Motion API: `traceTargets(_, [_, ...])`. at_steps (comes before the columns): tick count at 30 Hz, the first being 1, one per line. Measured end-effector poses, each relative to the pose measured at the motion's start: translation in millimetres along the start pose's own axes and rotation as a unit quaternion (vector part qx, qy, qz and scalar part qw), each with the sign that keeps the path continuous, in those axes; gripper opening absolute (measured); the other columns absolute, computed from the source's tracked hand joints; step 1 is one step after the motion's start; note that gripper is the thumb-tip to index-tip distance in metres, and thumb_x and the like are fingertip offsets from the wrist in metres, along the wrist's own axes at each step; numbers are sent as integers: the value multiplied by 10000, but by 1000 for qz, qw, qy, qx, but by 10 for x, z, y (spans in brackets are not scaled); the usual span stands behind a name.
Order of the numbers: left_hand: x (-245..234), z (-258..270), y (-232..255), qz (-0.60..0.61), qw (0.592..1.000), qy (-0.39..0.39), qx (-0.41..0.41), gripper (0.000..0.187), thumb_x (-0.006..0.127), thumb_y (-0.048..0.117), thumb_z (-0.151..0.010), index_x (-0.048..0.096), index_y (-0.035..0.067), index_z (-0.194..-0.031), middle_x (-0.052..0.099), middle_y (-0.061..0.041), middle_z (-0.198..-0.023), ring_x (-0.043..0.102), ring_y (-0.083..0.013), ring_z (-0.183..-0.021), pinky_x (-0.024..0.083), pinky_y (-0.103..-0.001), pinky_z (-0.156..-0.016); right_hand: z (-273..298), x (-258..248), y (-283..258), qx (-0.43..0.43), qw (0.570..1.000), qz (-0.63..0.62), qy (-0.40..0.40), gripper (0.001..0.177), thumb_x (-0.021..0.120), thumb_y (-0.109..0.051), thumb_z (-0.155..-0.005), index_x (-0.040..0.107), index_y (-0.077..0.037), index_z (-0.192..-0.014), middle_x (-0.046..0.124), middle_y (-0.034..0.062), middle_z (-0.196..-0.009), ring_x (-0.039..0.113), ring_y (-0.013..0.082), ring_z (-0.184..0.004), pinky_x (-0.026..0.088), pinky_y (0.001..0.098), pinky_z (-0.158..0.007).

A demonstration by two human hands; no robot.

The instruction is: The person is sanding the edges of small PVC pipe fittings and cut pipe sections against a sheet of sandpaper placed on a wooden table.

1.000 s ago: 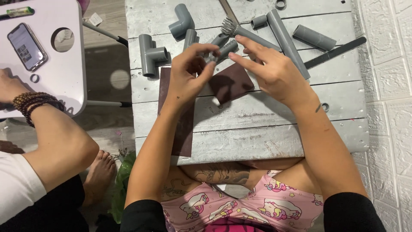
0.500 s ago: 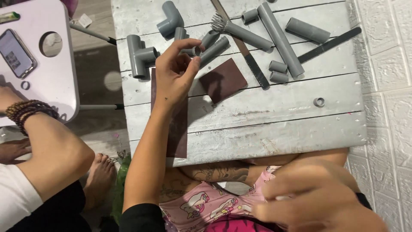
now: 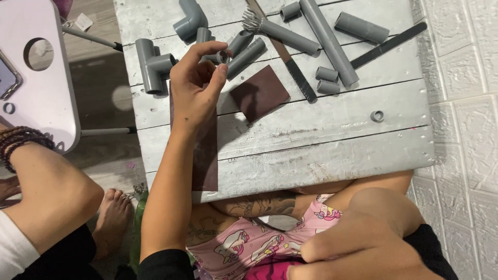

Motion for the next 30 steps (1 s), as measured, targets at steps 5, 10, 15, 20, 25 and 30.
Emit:
traceTargets(5, [-39, -27, 13, -3, 1000, 13, 9, 340, 666, -69, -934, 647, 58, -1250, 718, -65, -1101, 495, -66, -685, 417, -185, -610, -589, -15, 91, -135, 980, 139, -52, 174, 598, -283, -936, 711, -229, -1056, 655, -11, -689, 595, 154, -470, 463, 311, -347])
traceTargets(10, [-47, -4, 29, -2, 1000, 5, 30, 285, 683, -7, -983, 661, 56, -1260, 697, -62, -1193, 632, -110, -913, 518, -211, -760, -1709, 18, 811, -198, 957, 153, 149, 311, 713, -38, -813, 757, -74, -1119, 710, 35, -949, 649, 184, -826, 517, 331, -749])
traceTargets(15, [-35, 12, -25, 152, 988, -12, 11, 307, 659, -60, -981, 566, 43, -1256, 678, -116, -1241, 696, -185, -1085, 606, -305, -1005, -1882, 537, 1449, -16, 982, 186, 34, 564, 778, -433, -837, 695, -63, -1255, 479, 173, -1304, 427, 344, -1119, 388, 458, -971])
traceTargets(20, [-47, -3, -67, 195, 980, 1, -22, 291, 700, -64, -937, 636, 13, -1211, 706, -101, -1180, 722, -177, -1019, 605, -297, -998, -1849, 372, 1437, -15, 997, 3, 80, 427, 884, -255, -740, 624, -32, -996, 660, 84, -970, 529, 265, -894, 422, 394, -803])
traceTargets(25, [-69, -7, -99, 207, 977, 25, -38, 281, 702, -69, -929, 642, 10, -1192, 700, -113, -1182, 725, -187, -1010, 603, -289, -970, -1825, 161, 1302, -58, 967, -52, 241, 235, 798, 127, -826, 677, 50, -1012, 721, 136, -968, 659, 200, -747, 535, 278, -647])
traceTargets(30, [-14, -10, -117, 159, 986, 19, -41, 276, 745, -59, -909, 680, 13, -1167, 738, -98, -1079, 743, -173, -1000, 620, -261, -942, -1739, 193, 1182, -122, 924, 77, 355, 336, 834, 197, -855, 792, 37, -1147, 687, 132, -1004, 587, 195, -716, 498, 301, -603])
Point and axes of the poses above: each hand's wrist, its own z-axis away from the middle knuckle, its own x-axis out of the palm, y = z × x, the point moved 1 cm from there along -z, towards the middle knuckle
